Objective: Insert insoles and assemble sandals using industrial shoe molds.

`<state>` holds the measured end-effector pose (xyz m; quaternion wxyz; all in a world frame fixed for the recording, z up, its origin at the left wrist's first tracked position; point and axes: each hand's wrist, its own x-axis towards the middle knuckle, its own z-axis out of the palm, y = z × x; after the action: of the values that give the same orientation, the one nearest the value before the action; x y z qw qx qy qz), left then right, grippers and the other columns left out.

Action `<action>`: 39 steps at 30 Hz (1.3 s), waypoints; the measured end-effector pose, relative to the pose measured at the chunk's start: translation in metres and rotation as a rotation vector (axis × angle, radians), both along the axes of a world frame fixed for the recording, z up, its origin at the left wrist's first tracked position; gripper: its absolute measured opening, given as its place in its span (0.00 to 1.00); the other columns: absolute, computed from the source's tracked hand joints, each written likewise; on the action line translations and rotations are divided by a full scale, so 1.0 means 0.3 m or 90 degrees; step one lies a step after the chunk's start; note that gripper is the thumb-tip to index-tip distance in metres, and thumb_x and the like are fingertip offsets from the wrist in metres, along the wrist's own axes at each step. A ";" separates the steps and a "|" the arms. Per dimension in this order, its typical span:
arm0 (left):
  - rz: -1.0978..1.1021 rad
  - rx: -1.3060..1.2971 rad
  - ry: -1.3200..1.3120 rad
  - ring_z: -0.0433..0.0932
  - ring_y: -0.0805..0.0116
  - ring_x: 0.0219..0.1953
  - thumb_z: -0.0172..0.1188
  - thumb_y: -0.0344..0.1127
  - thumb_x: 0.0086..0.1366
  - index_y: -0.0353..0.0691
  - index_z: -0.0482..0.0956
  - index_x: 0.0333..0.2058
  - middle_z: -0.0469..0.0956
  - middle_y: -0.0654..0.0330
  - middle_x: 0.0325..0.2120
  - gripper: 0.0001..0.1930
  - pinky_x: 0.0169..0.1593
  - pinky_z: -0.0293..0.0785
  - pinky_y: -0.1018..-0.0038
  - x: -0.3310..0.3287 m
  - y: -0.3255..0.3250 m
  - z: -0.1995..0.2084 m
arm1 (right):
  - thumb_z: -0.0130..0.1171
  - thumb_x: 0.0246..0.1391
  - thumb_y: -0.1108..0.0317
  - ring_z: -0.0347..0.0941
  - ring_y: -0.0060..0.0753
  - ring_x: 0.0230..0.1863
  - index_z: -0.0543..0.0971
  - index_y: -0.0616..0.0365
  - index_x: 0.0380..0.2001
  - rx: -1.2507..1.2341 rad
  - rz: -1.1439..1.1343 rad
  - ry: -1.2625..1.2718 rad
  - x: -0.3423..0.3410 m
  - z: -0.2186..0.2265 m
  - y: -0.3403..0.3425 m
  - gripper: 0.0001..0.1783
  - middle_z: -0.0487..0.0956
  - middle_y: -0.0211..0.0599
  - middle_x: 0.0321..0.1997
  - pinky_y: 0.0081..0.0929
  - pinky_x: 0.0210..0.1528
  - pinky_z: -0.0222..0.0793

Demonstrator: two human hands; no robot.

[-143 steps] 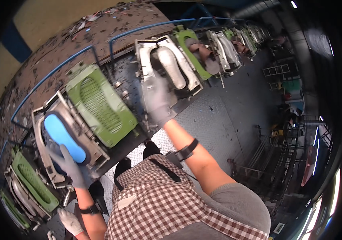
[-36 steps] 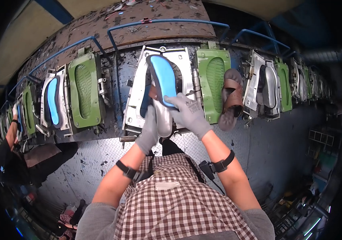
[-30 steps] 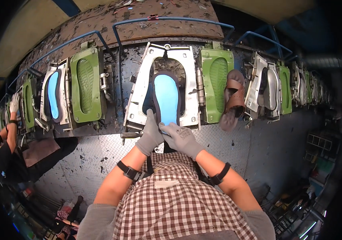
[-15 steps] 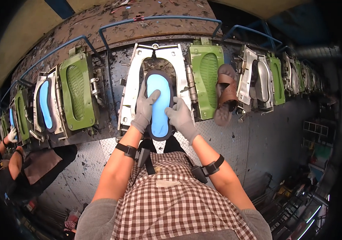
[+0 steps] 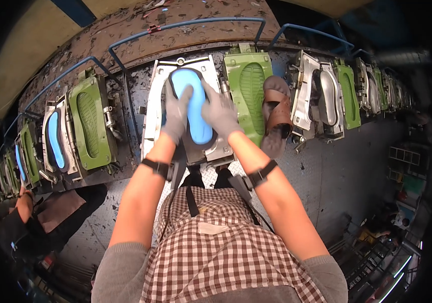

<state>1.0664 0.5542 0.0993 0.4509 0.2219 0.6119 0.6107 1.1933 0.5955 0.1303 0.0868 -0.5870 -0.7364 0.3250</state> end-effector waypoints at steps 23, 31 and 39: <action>-0.250 0.090 -0.053 0.77 0.66 0.51 0.60 0.25 0.65 0.39 0.47 0.75 0.68 0.48 0.62 0.44 0.49 0.81 0.71 1.214 0.270 0.341 | 0.64 0.64 0.64 0.74 0.15 0.39 0.68 0.68 0.68 -0.112 -0.476 0.616 1.328 0.150 0.100 0.34 0.79 0.28 0.46 0.15 0.40 0.72; -0.175 -0.107 -0.241 0.79 0.64 0.50 0.71 0.38 0.62 0.26 0.65 0.64 0.78 0.47 0.53 0.37 0.50 0.79 0.67 1.623 0.784 -0.034 | 0.64 0.62 0.71 0.75 0.18 0.47 0.70 0.69 0.65 0.000 -0.372 0.572 1.854 0.145 0.487 0.30 0.80 0.34 0.53 0.18 0.50 0.74; -0.149 -0.081 -0.130 0.81 0.69 0.44 0.69 0.38 0.64 0.26 0.77 0.56 0.83 0.55 0.48 0.27 0.50 0.78 0.71 1.647 0.707 -0.053 | 0.64 0.58 0.67 0.80 0.39 0.41 0.82 0.47 0.53 0.318 -0.206 0.189 1.771 0.160 0.818 0.19 0.81 0.39 0.41 0.36 0.44 0.76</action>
<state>1.5606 0.7664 0.0833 0.5920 0.1999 0.5703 0.5333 1.7246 0.8410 0.1782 0.3852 -0.6033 -0.6695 0.1984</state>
